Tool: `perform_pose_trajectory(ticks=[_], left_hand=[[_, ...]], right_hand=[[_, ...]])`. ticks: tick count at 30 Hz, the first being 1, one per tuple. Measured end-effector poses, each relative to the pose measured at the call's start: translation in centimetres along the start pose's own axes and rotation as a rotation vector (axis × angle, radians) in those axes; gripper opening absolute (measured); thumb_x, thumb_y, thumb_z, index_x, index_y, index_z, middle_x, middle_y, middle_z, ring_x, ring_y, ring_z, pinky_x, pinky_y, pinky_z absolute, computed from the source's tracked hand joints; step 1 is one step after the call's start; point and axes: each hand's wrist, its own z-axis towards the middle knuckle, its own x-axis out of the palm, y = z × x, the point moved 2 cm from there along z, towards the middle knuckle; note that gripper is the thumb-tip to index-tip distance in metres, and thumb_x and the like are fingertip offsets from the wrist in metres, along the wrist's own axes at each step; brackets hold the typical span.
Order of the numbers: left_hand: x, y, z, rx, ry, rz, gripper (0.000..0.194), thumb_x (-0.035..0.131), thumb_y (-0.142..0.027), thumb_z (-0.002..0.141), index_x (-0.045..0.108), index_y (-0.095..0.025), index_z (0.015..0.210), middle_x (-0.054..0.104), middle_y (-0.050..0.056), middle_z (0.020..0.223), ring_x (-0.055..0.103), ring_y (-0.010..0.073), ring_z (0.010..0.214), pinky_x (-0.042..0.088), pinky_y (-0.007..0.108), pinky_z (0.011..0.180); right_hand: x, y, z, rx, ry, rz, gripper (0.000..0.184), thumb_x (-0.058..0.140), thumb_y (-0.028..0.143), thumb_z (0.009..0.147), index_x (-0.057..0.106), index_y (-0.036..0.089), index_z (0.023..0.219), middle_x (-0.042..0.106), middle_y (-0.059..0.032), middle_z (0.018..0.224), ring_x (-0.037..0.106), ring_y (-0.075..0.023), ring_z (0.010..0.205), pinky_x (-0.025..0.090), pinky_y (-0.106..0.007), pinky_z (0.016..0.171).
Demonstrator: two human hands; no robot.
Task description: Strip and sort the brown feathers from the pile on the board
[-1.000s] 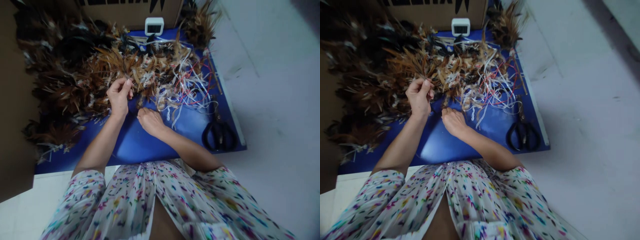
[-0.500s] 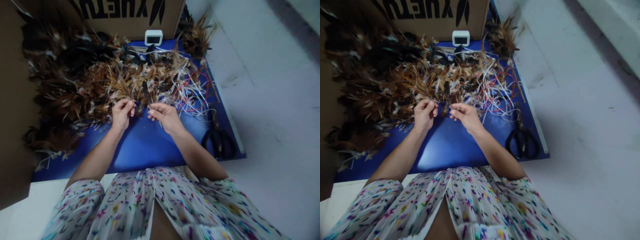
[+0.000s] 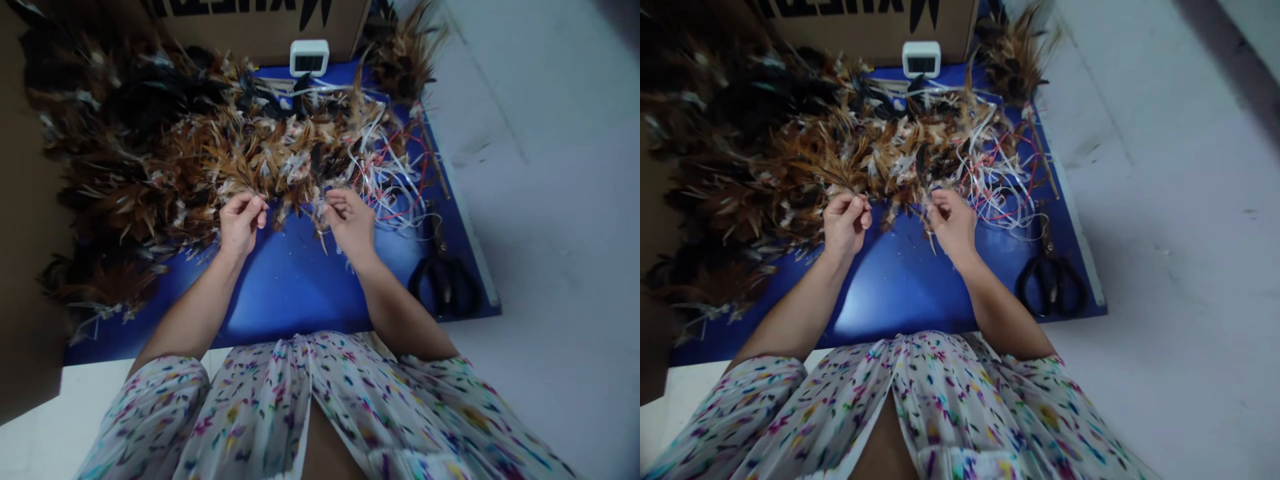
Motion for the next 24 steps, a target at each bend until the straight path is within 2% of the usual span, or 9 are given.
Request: perform_pose_trajectory(ticks=[3,5,7,11,15,19,24], left_hand=[[0.0,0.1,0.2,-0.009,0.006,-0.018,0.038,0.093,-0.042,0.058,0.067,-0.016,0.068,0.069,-0.003,0.061,0.051,0.0043,0.039,0.036,0.016,0.035],[0.1,0.1,0.3,-0.020,0.017,-0.027,0.039,0.094,-0.042,0.057,0.067,-0.016,0.068,0.068,-0.003,0.061,0.051,0.0043,0.038,0.036,0.016,0.035],[0.3,0.2,0.4,-0.032,0.030,-0.033,0.040,0.094,-0.042,0.056,0.066,-0.016,0.067,0.068,-0.002,0.061,0.051,0.0044,0.038,0.036,0.016,0.035],[0.4,0.1,0.4,-0.039,0.042,-0.039,0.041,0.095,-0.041,0.055,0.065,-0.015,0.066,0.069,-0.002,0.061,0.050,0.0045,0.038,0.036,0.016,0.034],[0.3,0.1,0.4,-0.053,0.033,-0.013,0.039,0.093,-0.041,0.060,0.064,-0.015,0.066,0.068,-0.002,0.061,0.050,0.0038,0.038,0.035,0.016,0.035],[0.2,0.1,0.5,-0.058,0.033,0.002,0.040,0.093,-0.042,0.060,0.063,-0.015,0.065,0.068,-0.002,0.062,0.050,0.0036,0.038,0.035,0.016,0.035],[0.5,0.1,0.3,-0.058,0.070,0.026,0.042,0.093,-0.044,0.058,0.063,-0.015,0.064,0.070,-0.001,0.067,0.051,0.0032,0.040,0.037,0.015,0.035]], right_hand=[[0.2,1.2,-0.4,-0.316,-0.008,-0.269,0.018,0.060,0.016,0.088,0.070,0.022,0.102,0.068,-0.0066,0.101,0.064,-0.0213,0.094,0.054,-0.040,0.086],[1.0,2.3,-0.6,-0.462,0.087,-0.399,0.022,0.052,0.015,0.095,0.071,0.022,0.102,0.068,-0.0074,0.099,0.061,-0.0223,0.097,0.051,-0.041,0.090],[2.2,3.2,-0.5,-0.535,0.224,-0.524,0.030,0.044,0.014,0.099,0.071,0.022,0.106,0.067,-0.0082,0.099,0.057,-0.0224,0.096,0.049,-0.040,0.090],[4.7,3.7,0.7,-0.570,0.395,-0.781,0.034,0.040,0.015,0.102,0.070,0.023,0.117,0.066,-0.0098,0.107,0.052,-0.0245,0.099,0.044,-0.039,0.085],[5.8,3.3,1.8,-0.572,0.407,-0.857,0.029,0.044,0.020,0.101,0.073,0.021,0.098,0.066,-0.0110,0.111,0.051,-0.0263,0.103,0.042,-0.040,0.084],[4.3,3.6,1.8,-0.599,0.304,-0.758,0.027,0.045,0.017,0.100,0.072,0.020,0.098,0.068,-0.0103,0.110,0.052,-0.0265,0.105,0.041,-0.042,0.088],[1.5,4.4,0.6,-0.568,0.238,-0.734,0.028,0.043,0.018,0.100,0.071,0.019,0.100,0.068,-0.0088,0.091,0.055,-0.0253,0.093,0.039,-0.042,0.087]])
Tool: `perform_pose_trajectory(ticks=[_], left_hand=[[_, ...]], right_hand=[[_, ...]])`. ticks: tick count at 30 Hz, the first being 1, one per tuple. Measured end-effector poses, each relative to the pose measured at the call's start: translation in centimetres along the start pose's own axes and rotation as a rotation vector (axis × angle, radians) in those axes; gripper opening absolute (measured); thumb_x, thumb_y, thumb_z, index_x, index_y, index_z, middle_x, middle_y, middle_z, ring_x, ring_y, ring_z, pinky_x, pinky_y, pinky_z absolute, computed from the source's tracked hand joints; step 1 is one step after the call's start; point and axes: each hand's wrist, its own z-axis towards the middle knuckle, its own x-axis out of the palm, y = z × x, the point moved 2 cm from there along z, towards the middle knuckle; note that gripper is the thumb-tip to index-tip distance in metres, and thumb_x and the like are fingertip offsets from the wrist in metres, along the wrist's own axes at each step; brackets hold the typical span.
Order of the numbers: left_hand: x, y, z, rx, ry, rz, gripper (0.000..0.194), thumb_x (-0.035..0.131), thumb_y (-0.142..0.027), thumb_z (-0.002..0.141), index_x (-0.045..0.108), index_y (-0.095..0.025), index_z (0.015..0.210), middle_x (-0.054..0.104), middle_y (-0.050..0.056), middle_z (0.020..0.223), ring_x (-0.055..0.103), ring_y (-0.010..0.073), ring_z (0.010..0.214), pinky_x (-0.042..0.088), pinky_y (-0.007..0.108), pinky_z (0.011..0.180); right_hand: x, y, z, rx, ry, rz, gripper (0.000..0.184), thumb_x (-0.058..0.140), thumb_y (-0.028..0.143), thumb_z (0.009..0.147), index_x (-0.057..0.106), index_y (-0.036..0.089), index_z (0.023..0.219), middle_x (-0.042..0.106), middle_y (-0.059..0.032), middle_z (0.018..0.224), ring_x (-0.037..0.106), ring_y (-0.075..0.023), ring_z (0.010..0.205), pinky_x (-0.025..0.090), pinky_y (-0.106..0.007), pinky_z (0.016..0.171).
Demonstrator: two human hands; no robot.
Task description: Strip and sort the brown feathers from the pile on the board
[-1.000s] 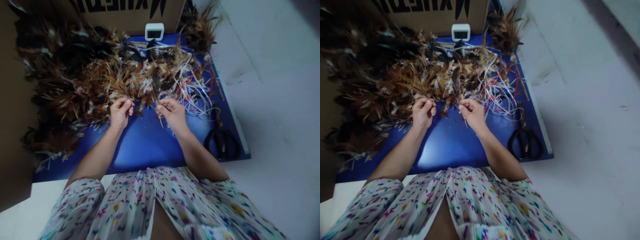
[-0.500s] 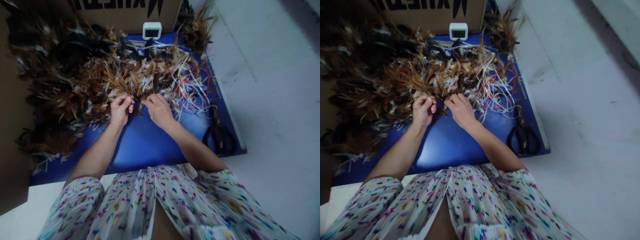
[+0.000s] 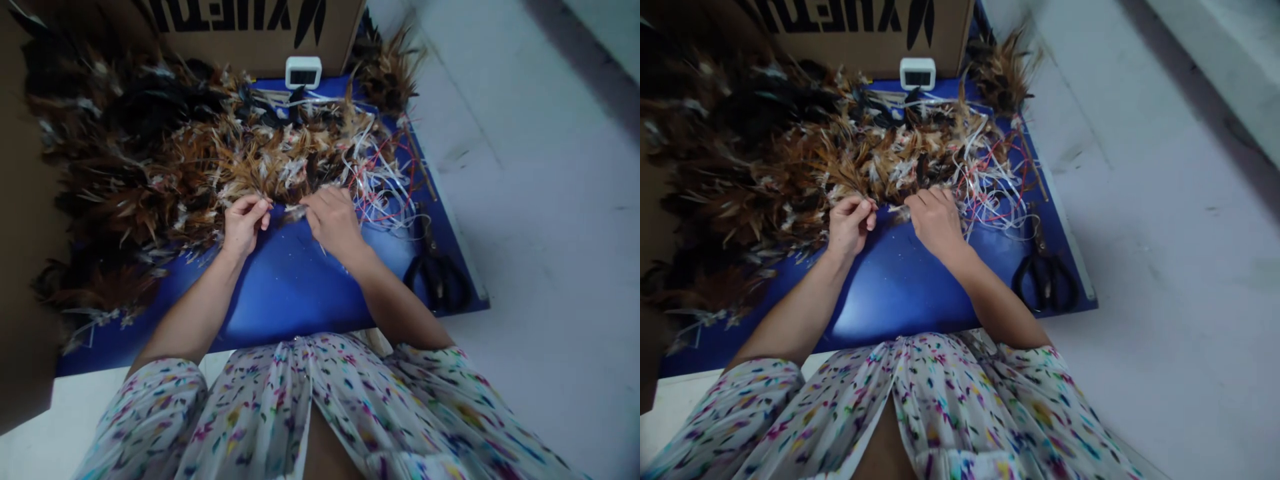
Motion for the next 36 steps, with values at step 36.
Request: perform_pose_trajectory(ticks=[36], left_hand=[[1.2,0.2,-1.7,-0.262,0.235,0.156,0.031,0.092,-0.039,0.061,0.076,-0.015,0.071,0.066,0.001,0.050,0.059,0.0096,0.042,0.048,0.018,0.040]], right_hand=[[-0.8,0.1,-1.7,-0.098,-0.083,-0.070,0.033,0.039,0.022,0.104,0.070,0.023,0.091,0.063,-0.0072,0.081,0.050,-0.0232,0.083,0.037,-0.042,0.080]])
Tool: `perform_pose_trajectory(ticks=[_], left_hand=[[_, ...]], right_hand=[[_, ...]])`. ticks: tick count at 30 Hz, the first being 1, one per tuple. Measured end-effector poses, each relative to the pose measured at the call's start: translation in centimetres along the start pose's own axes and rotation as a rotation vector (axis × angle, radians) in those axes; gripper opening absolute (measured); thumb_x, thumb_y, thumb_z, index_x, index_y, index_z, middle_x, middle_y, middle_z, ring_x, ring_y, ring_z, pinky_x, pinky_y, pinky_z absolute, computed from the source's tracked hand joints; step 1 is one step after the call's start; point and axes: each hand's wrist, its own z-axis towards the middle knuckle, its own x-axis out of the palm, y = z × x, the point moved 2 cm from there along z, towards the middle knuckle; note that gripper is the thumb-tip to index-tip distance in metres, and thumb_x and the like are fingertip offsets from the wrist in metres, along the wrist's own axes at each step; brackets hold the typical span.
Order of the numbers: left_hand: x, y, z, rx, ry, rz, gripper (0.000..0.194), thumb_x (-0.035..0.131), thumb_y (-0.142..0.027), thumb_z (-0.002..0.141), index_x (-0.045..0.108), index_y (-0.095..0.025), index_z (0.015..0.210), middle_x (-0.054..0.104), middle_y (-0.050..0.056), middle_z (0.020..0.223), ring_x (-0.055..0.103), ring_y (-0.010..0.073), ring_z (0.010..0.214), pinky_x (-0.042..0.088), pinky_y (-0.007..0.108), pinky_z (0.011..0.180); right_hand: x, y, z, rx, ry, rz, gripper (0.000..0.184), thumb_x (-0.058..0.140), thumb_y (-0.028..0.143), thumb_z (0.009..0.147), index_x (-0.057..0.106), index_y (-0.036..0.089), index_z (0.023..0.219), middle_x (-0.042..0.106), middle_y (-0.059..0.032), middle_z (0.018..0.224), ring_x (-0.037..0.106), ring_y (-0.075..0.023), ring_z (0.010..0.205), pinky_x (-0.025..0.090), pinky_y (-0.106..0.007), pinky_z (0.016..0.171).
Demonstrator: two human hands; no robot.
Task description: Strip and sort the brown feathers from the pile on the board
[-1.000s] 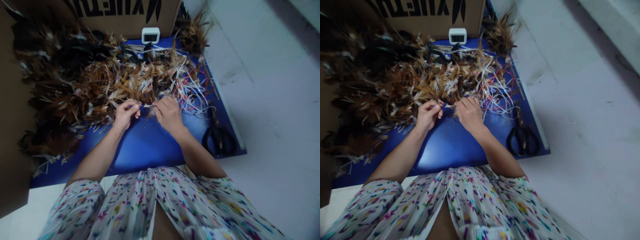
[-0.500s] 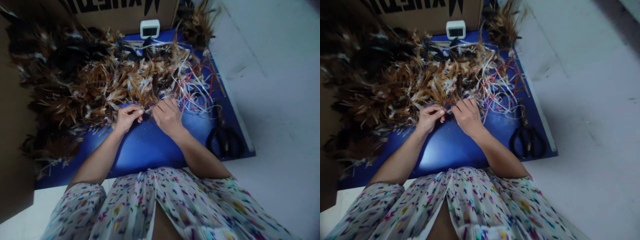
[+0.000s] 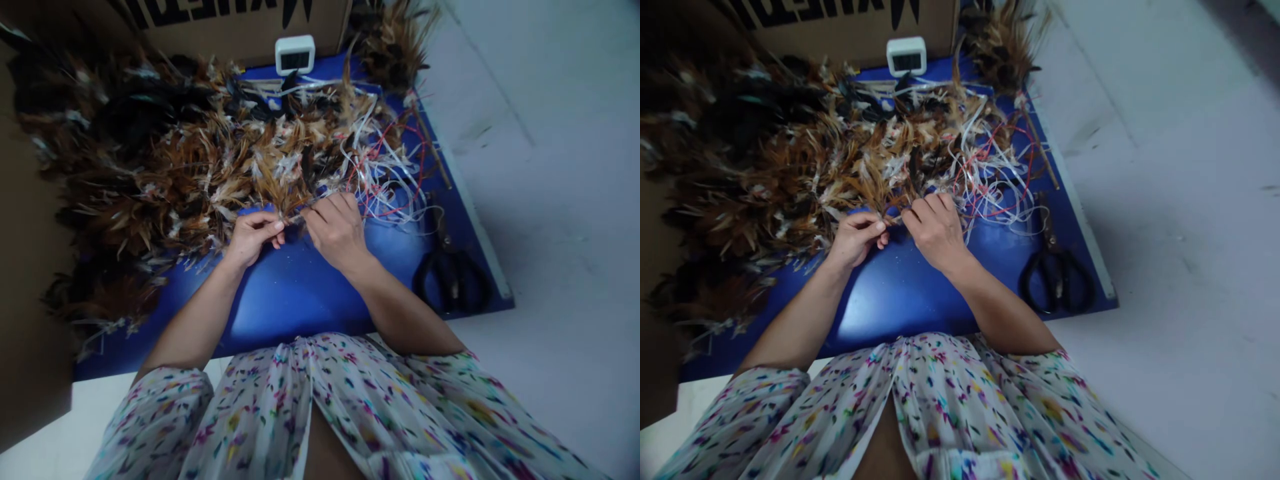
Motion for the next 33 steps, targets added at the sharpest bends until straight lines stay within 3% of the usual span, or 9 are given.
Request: perform_pose_trajectory(ticks=[9,13,17,20,26,33], left_hand=[[-0.2,0.3,0.1,0.023,-0.016,0.003,0.029,0.092,-0.038,0.061,0.077,-0.015,0.070,0.064,0.000,0.049,0.056,0.0075,0.040,0.046,0.018,0.042],[-0.7,0.0,0.5,0.070,-0.096,-0.099,0.029,0.093,-0.038,0.060,0.075,-0.016,0.067,0.068,0.000,0.057,0.053,0.0048,0.041,0.042,0.016,0.041],[-1.0,-0.4,0.6,0.110,-0.192,-0.192,0.038,0.095,-0.040,0.053,0.068,-0.016,0.061,0.074,0.002,0.070,0.049,0.0025,0.041,0.039,0.016,0.039],[-0.8,-0.3,0.4,0.116,-0.153,-0.173,0.038,0.095,-0.041,0.054,0.068,-0.015,0.063,0.072,0.002,0.067,0.050,0.0037,0.040,0.040,0.018,0.039],[0.0,0.1,-0.2,0.096,-0.004,-0.055,0.030,0.091,-0.042,0.063,0.075,-0.017,0.066,0.061,-0.002,0.049,0.053,0.0074,0.040,0.043,0.020,0.044],[-0.5,0.9,-0.3,0.193,0.060,0.081,0.026,0.087,-0.041,0.071,0.074,-0.020,0.062,0.062,0.000,0.052,0.056,0.0088,0.045,0.045,0.022,0.048]], right_hand=[[0.1,-0.1,-0.2,0.058,0.020,0.043,0.031,0.039,0.023,0.104,0.070,0.023,0.102,0.065,-0.0072,0.084,0.054,-0.0240,0.086,0.038,-0.043,0.082],[-0.1,-0.5,-0.5,0.133,-0.025,0.030,0.027,0.044,0.025,0.102,0.070,0.019,0.107,0.068,-0.0087,0.087,0.058,-0.0248,0.087,0.041,-0.041,0.081],[-0.2,-0.5,-0.7,0.221,-0.025,0.223,0.018,0.053,0.024,0.097,0.070,0.020,0.103,0.070,-0.0071,0.091,0.061,-0.0236,0.090,0.046,-0.041,0.086],[-0.1,0.1,-0.6,0.256,-0.015,0.473,0.011,0.063,0.027,0.092,0.071,0.021,0.097,0.071,-0.0045,0.091,0.064,-0.0205,0.088,0.050,-0.038,0.085],[0.7,1.0,-0.6,0.535,0.050,0.912,0.019,0.069,0.040,0.087,0.070,0.021,0.091,0.070,0.0002,0.079,0.061,-0.0134,0.069,0.049,-0.029,0.065],[0.0,1.1,-0.4,0.511,-0.024,0.801,0.024,0.068,0.039,0.088,0.069,0.021,0.073,0.067,0.0001,0.069,0.057,-0.0132,0.064,0.046,-0.029,0.063]])
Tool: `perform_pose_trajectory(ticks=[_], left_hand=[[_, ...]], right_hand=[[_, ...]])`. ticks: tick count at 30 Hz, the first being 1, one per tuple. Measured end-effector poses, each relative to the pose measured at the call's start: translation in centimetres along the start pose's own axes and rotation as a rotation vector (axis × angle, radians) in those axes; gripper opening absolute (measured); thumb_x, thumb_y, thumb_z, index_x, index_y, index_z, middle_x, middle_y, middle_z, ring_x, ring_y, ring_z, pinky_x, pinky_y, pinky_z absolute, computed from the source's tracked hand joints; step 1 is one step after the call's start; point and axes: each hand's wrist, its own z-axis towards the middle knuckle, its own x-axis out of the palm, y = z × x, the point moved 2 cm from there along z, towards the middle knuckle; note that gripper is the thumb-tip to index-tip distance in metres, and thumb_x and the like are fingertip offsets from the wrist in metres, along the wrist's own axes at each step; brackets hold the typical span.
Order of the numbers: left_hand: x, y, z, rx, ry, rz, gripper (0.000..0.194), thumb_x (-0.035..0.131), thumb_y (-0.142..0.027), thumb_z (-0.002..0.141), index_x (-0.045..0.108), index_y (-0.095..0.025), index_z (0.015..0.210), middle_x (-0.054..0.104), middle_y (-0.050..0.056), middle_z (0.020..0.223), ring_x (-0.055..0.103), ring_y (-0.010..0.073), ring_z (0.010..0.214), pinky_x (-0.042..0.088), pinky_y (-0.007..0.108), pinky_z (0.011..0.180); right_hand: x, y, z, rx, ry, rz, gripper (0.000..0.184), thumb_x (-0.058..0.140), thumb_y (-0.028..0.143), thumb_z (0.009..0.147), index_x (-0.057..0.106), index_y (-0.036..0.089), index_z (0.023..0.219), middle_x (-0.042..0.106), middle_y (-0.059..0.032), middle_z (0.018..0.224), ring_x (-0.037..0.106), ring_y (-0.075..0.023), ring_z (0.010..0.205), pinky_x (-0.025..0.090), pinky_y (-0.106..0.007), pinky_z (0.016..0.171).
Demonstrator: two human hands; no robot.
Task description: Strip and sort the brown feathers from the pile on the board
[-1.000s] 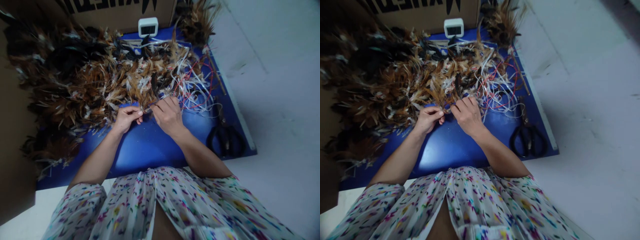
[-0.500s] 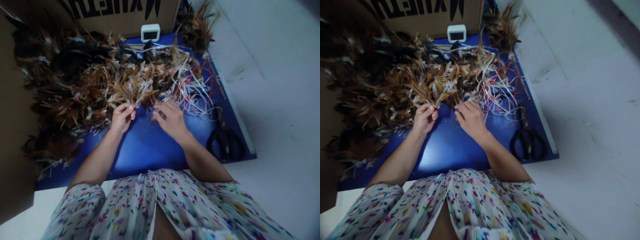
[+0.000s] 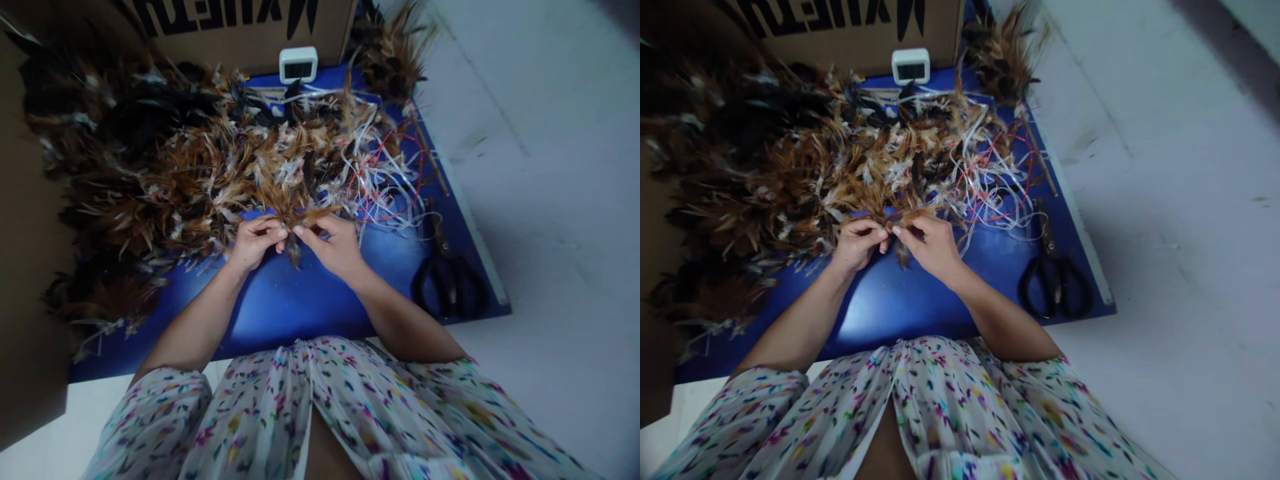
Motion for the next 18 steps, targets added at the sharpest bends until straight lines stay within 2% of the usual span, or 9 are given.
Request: perform_pose_trajectory(ticks=[4,8,13,18], left_hand=[[0.1,-0.1,-0.1,0.046,0.004,0.088,0.029,0.085,-0.040,0.073,0.073,-0.019,0.058,0.063,0.001,0.054,0.058,0.0097,0.048,0.047,0.023,0.049],[0.6,-1.0,0.0,0.065,0.047,0.104,0.027,0.086,-0.039,0.072,0.075,-0.017,0.062,0.065,0.002,0.060,0.057,0.0085,0.047,0.046,0.022,0.048],[1.1,-1.8,0.2,0.126,0.082,0.135,0.037,0.087,-0.042,0.070,0.070,-0.014,0.054,0.061,0.002,0.055,0.055,0.0074,0.046,0.045,0.020,0.046],[1.1,-1.9,0.2,0.220,0.108,0.185,0.035,0.083,-0.043,0.075,0.072,-0.014,0.060,0.062,0.003,0.057,0.055,0.0075,0.047,0.044,0.021,0.048]], right_hand=[[0.0,0.3,0.1,-0.032,0.006,0.015,0.015,0.068,0.034,0.087,0.072,0.021,0.079,0.072,-0.0009,0.076,0.063,-0.0151,0.070,0.051,-0.031,0.068],[0.1,0.3,0.1,-0.083,-0.009,0.047,0.008,0.066,0.023,0.085,0.072,0.021,0.081,0.075,-0.0013,0.083,0.067,-0.0156,0.077,0.054,-0.031,0.077],[0.3,-0.1,0.0,-0.096,-0.011,0.077,0.006,0.065,0.019,0.084,0.069,0.020,0.080,0.071,-0.0007,0.080,0.064,-0.0140,0.074,0.051,-0.028,0.071],[0.3,-0.3,0.1,-0.046,0.025,0.087,0.006,0.065,0.017,0.083,0.068,0.020,0.078,0.067,0.0003,0.077,0.061,-0.0129,0.070,0.049,-0.026,0.065]])
